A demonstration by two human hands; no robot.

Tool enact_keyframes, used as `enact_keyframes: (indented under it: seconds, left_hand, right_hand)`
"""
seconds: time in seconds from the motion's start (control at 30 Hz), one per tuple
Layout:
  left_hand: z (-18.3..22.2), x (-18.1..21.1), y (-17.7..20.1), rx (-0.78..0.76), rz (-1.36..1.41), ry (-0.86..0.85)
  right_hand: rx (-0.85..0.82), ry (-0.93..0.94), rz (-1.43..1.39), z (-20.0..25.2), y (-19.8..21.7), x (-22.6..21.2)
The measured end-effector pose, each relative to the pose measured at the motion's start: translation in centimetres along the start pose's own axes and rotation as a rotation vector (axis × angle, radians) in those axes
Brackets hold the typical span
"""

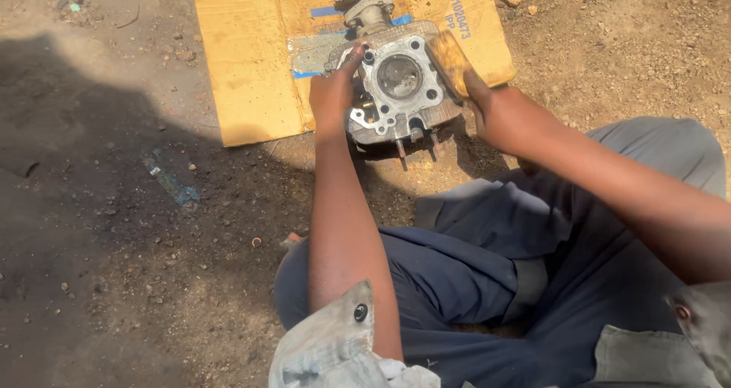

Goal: The person cleans a cylinder head by scrubbing the surface with a wire brush and scraping off residue with a metal tool while sitting on the ground.

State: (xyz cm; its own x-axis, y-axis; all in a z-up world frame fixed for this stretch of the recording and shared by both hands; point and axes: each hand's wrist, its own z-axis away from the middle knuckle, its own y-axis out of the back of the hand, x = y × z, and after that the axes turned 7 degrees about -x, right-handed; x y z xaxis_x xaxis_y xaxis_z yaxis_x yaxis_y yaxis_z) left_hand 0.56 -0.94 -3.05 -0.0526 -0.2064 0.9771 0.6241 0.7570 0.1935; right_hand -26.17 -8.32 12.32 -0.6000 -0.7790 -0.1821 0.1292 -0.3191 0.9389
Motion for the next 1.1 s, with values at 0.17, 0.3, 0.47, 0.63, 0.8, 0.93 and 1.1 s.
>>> enact_keyframes:
  seconds: [0.17,0.3,0.47,0.63,0.8,0.93,1.1]
  left_hand:
    - [1.1,2.8,1.3,-0.152,0.127,0.388]
    - [1.7,4.0,1.1,-0.150,0.167,0.375]
    - [0.8,2.9,0.8,-0.151,0.273,0.256]
    - [0.8,2.3,0.4,-0.223,0.326,0.379]
    - [-0.2,1.7,0.3,-0.132,0.121,0.350]
    - [0.6,2.3,1.1,-0.181,0.259,0.360]
    - [1.5,4.2,1.2,-0.266,0.243,0.358]
  right_hand:
    - [-0.185,-0.306,-0.274,-5.1,5.9,-3.5]
    - [-0.037,0.066,-0.035,4.8,0.5,-0.8]
    - [-0.121,-0.114,-0.093,-3.7,2.9,-0.8]
    - [-0.071,-0.093,-0.130,-1.1,1.4,-0.6]
    - [-0.091,-0.074,-0.079,2.3,-0.9,-0.6]
    - [-0.266,-0.426,-0.309,-5.4,3.9,-0.2]
    - [0.070,0.214,-0.175,5.5,-3.2,0.6]
